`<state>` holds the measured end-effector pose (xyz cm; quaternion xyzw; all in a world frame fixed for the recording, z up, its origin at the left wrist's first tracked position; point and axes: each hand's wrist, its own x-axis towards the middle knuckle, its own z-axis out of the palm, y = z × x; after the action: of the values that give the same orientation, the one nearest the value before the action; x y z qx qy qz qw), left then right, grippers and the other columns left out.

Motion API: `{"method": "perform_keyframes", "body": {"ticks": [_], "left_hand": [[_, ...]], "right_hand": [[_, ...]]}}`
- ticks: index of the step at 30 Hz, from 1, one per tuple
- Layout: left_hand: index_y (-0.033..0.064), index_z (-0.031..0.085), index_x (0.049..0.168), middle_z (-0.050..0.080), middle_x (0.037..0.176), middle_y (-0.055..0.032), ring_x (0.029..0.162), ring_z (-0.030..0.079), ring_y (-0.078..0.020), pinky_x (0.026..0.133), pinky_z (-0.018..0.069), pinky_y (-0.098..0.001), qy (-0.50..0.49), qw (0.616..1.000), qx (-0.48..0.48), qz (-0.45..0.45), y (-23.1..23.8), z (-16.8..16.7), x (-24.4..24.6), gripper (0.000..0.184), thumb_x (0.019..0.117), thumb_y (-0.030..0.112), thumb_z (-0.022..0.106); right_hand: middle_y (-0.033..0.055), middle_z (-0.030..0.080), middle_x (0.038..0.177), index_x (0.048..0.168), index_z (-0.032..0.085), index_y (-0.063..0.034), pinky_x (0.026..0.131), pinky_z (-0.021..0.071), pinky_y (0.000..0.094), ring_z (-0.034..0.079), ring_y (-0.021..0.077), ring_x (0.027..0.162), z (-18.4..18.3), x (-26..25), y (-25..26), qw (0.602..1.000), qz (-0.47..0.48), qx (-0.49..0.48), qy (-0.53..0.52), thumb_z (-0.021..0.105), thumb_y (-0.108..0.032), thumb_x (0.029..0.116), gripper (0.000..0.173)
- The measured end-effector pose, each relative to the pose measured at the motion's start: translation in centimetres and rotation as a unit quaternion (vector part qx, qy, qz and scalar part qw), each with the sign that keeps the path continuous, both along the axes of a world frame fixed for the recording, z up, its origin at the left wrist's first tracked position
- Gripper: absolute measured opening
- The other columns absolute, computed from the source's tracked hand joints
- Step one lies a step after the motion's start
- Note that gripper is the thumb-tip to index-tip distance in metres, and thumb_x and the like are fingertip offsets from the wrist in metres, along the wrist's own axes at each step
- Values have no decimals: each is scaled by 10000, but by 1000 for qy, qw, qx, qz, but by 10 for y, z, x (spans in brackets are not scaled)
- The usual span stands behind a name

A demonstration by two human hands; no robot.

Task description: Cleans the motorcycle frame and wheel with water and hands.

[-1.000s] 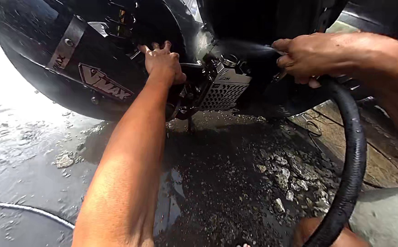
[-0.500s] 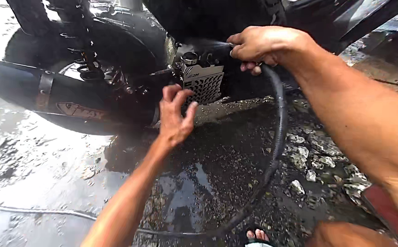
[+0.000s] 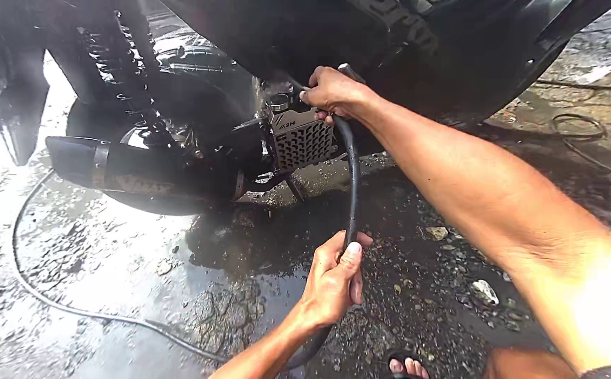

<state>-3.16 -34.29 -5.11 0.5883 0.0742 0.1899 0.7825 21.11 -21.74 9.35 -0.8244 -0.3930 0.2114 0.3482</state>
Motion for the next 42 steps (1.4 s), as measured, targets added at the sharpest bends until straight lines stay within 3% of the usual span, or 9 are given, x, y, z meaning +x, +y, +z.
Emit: {"method": "perform_keyframes", "body": {"ticks": [7,10,16,19,22,27,34,37,42], "left_hand": [[-13,555,1271,436,524,97,391,420,-1,380,384,-173,48,998,33,24,-10,-7,7,361,1040,152,331],[-23,560,1266,420,545,96,402,410,-3,387,379,-174,65,995,66,37,-18,-5,16,354,1034,137,345],[8,482,1379,467,615,83,464,457,-18,441,423,-189,88,988,128,-9,-19,-21,27,417,1067,250,347],[35,397,1480,608,820,2,672,609,-83,637,551,-271,201,954,199,-94,-15,-49,0,577,1023,372,496],[-7,508,1390,676,899,-50,773,628,-101,756,535,-325,302,913,261,-87,-18,-75,-37,488,1064,324,357],[-25,546,1217,501,676,-12,549,503,-84,538,463,-260,313,889,335,-18,-48,-43,-54,449,1106,333,300],[-80,560,1188,558,708,-114,596,563,-215,574,498,-382,321,882,344,29,-79,-15,-63,333,1085,189,394],[-90,556,1182,572,696,-125,584,582,-226,560,511,-379,258,900,338,91,-89,-2,-55,308,1077,160,411],[-81,568,1169,551,662,-81,536,544,-151,520,490,-299,94,924,294,227,-92,12,-38,381,1101,234,366]], "right_hand": [[49,592,779,1313,560,-101,430,460,234,538,109,510,-27,18,-26,960,21,161,227,576,-24,915,406],[117,618,949,1624,258,-253,484,522,230,602,138,577,-29,23,-44,939,118,149,286,524,-55,1014,694],[33,515,874,1607,312,-258,375,352,178,409,63,468,-34,35,-57,941,84,168,281,475,-126,1069,578],[28,499,839,1617,302,-283,383,355,196,401,77,468,-34,41,-55,950,107,136,261,467,-133,1069,591],[39,509,882,1621,284,-285,396,355,198,407,79,487,-40,41,-47,955,105,113,254,460,-143,1076,591],[51,527,933,1602,333,-276,397,362,182,421,74,492,-42,39,-35,945,101,103,294,490,-137,1048,592],[53,557,932,1574,367,-278,418,410,211,479,88,521,11,-11,-43,980,158,70,103,497,-139,1038,568],[29,574,862,1473,510,-236,467,415,257,481,97,547,30,-32,-19,986,161,11,-41,548,-155,1010,471],[-47,470,655,1054,638,-75,438,345,187,376,28,460,58,-58,26,980,152,-14,-125,586,-90,957,111]]}}
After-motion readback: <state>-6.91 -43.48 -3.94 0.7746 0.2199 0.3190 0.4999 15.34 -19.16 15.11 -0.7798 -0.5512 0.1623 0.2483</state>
